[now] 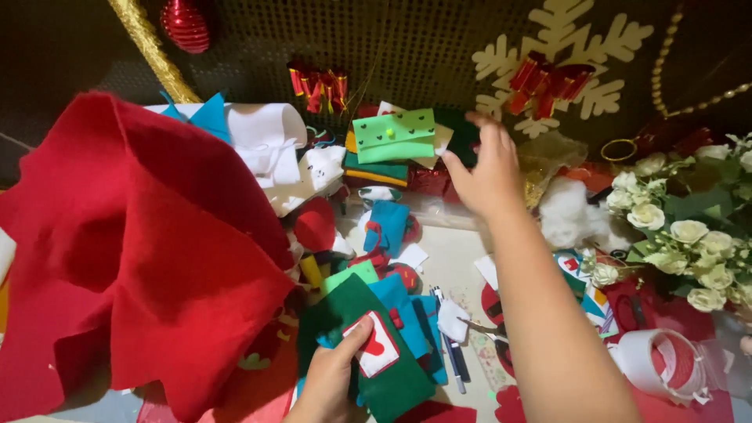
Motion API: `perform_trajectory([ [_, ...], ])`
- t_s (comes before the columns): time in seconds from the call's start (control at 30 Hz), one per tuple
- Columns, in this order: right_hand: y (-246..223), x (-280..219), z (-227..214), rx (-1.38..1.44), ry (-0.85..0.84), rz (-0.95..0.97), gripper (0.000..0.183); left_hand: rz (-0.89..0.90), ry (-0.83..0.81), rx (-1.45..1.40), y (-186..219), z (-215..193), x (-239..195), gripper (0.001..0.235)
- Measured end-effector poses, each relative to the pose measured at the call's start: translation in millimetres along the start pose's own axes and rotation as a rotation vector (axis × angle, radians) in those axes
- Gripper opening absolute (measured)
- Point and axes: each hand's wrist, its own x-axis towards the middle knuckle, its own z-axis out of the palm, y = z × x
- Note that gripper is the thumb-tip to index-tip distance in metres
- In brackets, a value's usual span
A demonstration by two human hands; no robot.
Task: Cutting a curved piece of red felt with scissors and then attempting to thread a needle for sewing.
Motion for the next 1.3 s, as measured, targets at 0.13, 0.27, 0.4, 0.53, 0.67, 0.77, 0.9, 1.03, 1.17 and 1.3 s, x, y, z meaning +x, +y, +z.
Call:
perform_trajectory([
  [0.13,8,40,20,-0.569,-0.122,0.107,0.111,-0.022,0.049,0.088,0,-4,11,0.047],
  [0.27,-20,48,29,-0.579,-0.166,0.055,0.105,-0.049,0.059,0.14,1,-5,11,0.047],
  [0.4,-24,51,42,-0.477,-0.139,-0.02,0.067,-0.057,0.048,0.081,-1,-6,19,0.048],
  [0.53,-56,45,10,-0.016,-0.162,0.165,0.045,-0.057,0.069,0.055,1,-6,14,0.049],
  [0.67,-60,-3,-35,0.418,0.184,-0.217,0.042,-0.097,0.074,0.009,1,-5,15,0.054],
  [0.77,-79,-63,-54,0.8,0.098,-0.04,0.053,-0.064,-0.029,-0.199,-11,-9,18,0.061],
  [0.9,-114,-143,-38,0.405,-0.412,0.403,0.039,0.147,-0.176,-0.556,-61,-46,75,0.064],
  [1.03,-136,-127,-65,-0.038,-1.055,0.519,0.026,0.164,0.059,-0.27,-18,-6,15,0.04],
  [1.17,-81,-67,-36,0.369,-0.705,0.357,0.049,0.1,0.043,-0.281,-5,6,-4,0.043],
  [1.3,-46,-5,35,0.177,-0.173,0.429,0.055,0.035,0.135,-0.234,3,18,-17,0.049],
])
